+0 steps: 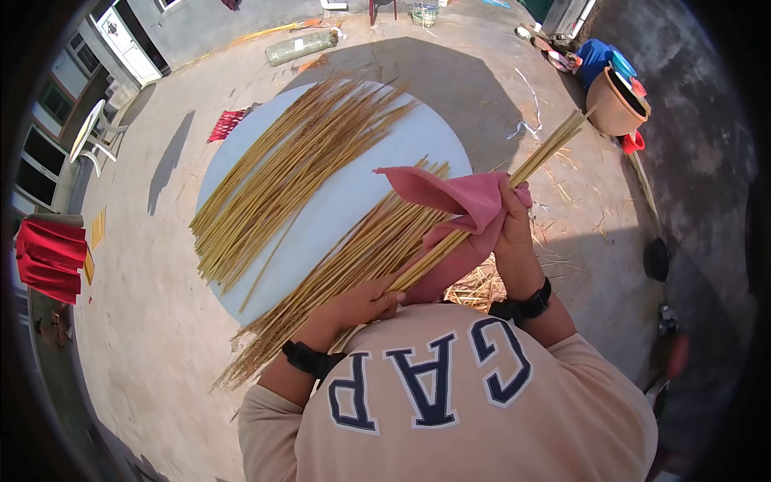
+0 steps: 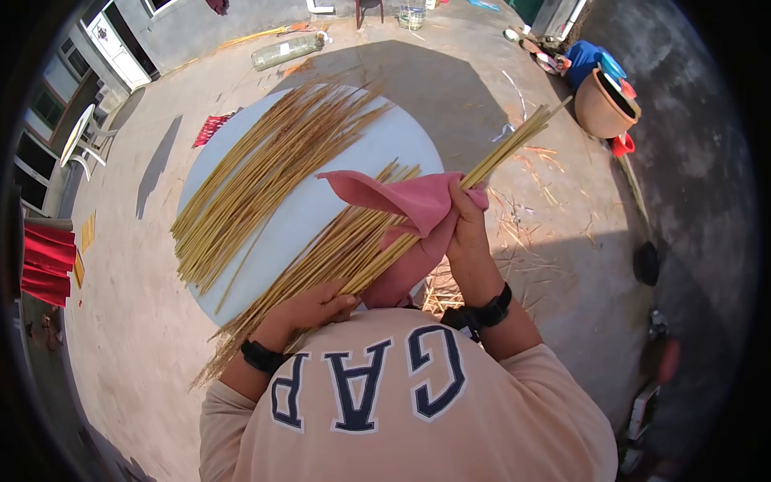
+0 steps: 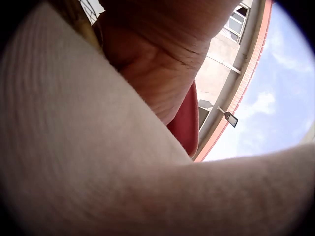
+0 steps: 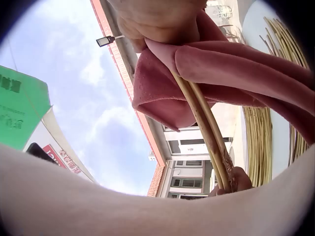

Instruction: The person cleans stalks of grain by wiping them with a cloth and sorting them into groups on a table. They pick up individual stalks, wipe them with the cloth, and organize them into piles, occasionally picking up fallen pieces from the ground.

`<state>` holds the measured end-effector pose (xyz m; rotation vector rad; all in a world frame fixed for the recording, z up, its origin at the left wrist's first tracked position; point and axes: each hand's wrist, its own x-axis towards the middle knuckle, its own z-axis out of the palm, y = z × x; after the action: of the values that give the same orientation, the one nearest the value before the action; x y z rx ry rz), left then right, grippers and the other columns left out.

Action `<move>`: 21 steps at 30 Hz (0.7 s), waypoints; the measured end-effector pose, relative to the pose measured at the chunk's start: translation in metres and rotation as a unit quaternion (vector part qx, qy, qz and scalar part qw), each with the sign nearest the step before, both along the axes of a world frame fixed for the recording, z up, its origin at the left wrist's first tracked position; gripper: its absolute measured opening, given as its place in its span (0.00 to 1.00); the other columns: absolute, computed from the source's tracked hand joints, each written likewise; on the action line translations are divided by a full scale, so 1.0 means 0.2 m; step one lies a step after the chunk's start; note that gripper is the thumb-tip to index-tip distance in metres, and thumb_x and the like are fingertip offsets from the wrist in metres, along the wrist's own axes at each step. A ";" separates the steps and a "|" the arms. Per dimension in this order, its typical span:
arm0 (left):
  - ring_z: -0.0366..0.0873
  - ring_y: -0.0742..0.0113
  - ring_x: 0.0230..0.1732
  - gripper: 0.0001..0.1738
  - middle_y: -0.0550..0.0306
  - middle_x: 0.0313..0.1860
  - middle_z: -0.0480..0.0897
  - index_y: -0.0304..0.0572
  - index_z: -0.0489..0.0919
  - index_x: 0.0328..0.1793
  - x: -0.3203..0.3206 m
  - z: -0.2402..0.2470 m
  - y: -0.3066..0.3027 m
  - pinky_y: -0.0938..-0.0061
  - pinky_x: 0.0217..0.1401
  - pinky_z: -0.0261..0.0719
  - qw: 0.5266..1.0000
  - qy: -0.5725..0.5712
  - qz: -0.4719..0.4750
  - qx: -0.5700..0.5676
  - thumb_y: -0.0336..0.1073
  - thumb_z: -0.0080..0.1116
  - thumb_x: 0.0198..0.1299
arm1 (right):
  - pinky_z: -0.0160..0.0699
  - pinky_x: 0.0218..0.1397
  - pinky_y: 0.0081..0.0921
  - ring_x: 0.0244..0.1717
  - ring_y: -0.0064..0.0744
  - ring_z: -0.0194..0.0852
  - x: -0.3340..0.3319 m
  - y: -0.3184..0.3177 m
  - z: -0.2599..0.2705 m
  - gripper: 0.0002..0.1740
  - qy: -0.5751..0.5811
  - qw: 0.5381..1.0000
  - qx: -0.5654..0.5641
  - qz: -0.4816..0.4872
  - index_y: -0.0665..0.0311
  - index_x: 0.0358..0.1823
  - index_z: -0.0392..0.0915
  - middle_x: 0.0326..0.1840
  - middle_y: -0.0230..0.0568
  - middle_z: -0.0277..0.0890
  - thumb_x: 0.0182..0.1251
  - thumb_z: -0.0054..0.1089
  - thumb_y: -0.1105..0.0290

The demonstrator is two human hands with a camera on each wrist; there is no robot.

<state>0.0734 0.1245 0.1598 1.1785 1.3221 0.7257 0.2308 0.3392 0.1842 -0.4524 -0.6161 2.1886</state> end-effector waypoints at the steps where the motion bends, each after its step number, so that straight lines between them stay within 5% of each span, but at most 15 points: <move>1: 0.69 0.66 0.28 0.17 0.56 0.24 0.71 0.37 0.67 0.43 -0.03 -0.04 -0.02 0.72 0.32 0.67 1.000 -0.015 -0.010 -0.008 0.46 0.44 0.63 | 0.75 0.49 0.31 0.44 0.32 0.73 0.05 0.08 -0.01 0.14 0.005 1.000 0.001 -0.020 0.62 0.45 0.67 0.43 0.40 0.72 0.61 0.55 0.64; 4: 0.69 0.65 0.32 0.17 0.55 0.27 0.70 0.37 0.68 0.43 -0.09 -0.11 -0.14 0.70 0.35 0.67 0.992 0.117 -0.033 0.043 0.46 0.45 0.63 | 0.75 0.48 0.31 0.42 0.33 0.73 0.27 0.33 -0.05 0.16 -0.032 0.989 0.053 -0.136 0.64 0.41 0.69 0.40 0.41 0.73 0.60 0.56 0.60; 7: 0.69 0.65 0.34 0.17 0.54 0.30 0.72 0.37 0.68 0.43 -0.17 -0.17 -0.33 0.68 0.37 0.67 0.993 0.114 -0.040 -0.003 0.45 0.45 0.62 | 0.75 0.49 0.31 0.44 0.33 0.73 0.58 0.56 -0.03 0.15 -0.041 0.971 0.058 -0.229 0.64 0.42 0.69 0.41 0.42 0.73 0.64 0.51 0.59; 11: 0.70 0.68 0.30 0.14 0.56 0.28 0.75 0.36 0.69 0.43 -0.33 -0.24 -0.63 0.71 0.34 0.69 0.963 0.110 0.162 -0.186 0.41 0.47 0.61 | 0.75 0.51 0.36 0.46 0.37 0.72 0.74 0.38 0.20 0.18 -0.148 0.912 0.183 -0.335 0.65 0.46 0.69 0.43 0.45 0.72 0.64 0.50 0.58; 13: 0.70 0.66 0.27 0.14 0.56 0.25 0.74 0.36 0.69 0.42 -0.38 -0.27 -0.68 0.71 0.32 0.69 0.956 0.124 0.232 -0.130 0.41 0.47 0.61 | 0.76 0.48 0.30 0.45 0.32 0.72 0.85 0.39 0.18 0.13 -0.365 0.738 0.408 -0.395 0.64 0.46 0.68 0.45 0.40 0.71 0.65 0.49 0.64; 14: 0.70 0.64 0.24 0.14 0.56 0.21 0.74 0.36 0.69 0.41 -0.39 -0.29 -0.69 0.70 0.30 0.69 0.942 0.137 0.298 -0.072 0.41 0.46 0.61 | 0.76 0.48 0.30 0.45 0.32 0.72 0.91 0.46 0.13 0.13 -0.367 0.737 0.407 -0.394 0.64 0.46 0.68 0.45 0.40 0.71 0.65 0.49 0.64; 16: 0.72 0.59 0.24 0.14 0.52 0.21 0.74 0.36 0.68 0.40 -0.41 -0.33 -0.64 0.68 0.30 0.70 0.939 0.187 0.283 -0.057 0.41 0.47 0.61 | 0.77 0.45 0.26 0.43 0.30 0.73 1.01 0.65 -0.11 0.12 -0.134 0.936 0.101 -0.308 0.63 0.45 0.68 0.44 0.37 0.71 0.63 0.52 0.69; 18: 0.73 0.54 0.24 0.14 0.49 0.21 0.75 0.36 0.68 0.40 -0.43 -0.41 -0.56 0.65 0.29 0.70 0.934 0.237 0.264 -0.036 0.42 0.47 0.61 | 0.76 0.38 0.21 0.39 0.25 0.73 0.84 0.55 -0.27 0.10 -0.199 0.959 0.063 -0.191 0.61 0.40 0.70 0.39 0.34 0.73 0.58 0.59 0.70; 21: 0.74 0.44 0.29 0.15 0.41 0.23 0.75 0.37 0.66 0.41 -0.41 -0.59 -0.43 0.59 0.31 0.71 0.898 0.387 0.208 -0.024 0.42 0.49 0.59 | 0.64 0.36 0.16 0.34 0.18 0.64 0.54 0.28 -0.47 0.09 -0.403 0.895 0.192 -0.012 0.62 0.36 0.69 0.33 0.29 0.68 0.55 0.59 0.73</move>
<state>-0.0085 0.0390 0.0428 1.2016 2.2964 0.5181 0.3389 0.3956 0.0896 -1.1525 -1.4381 1.7219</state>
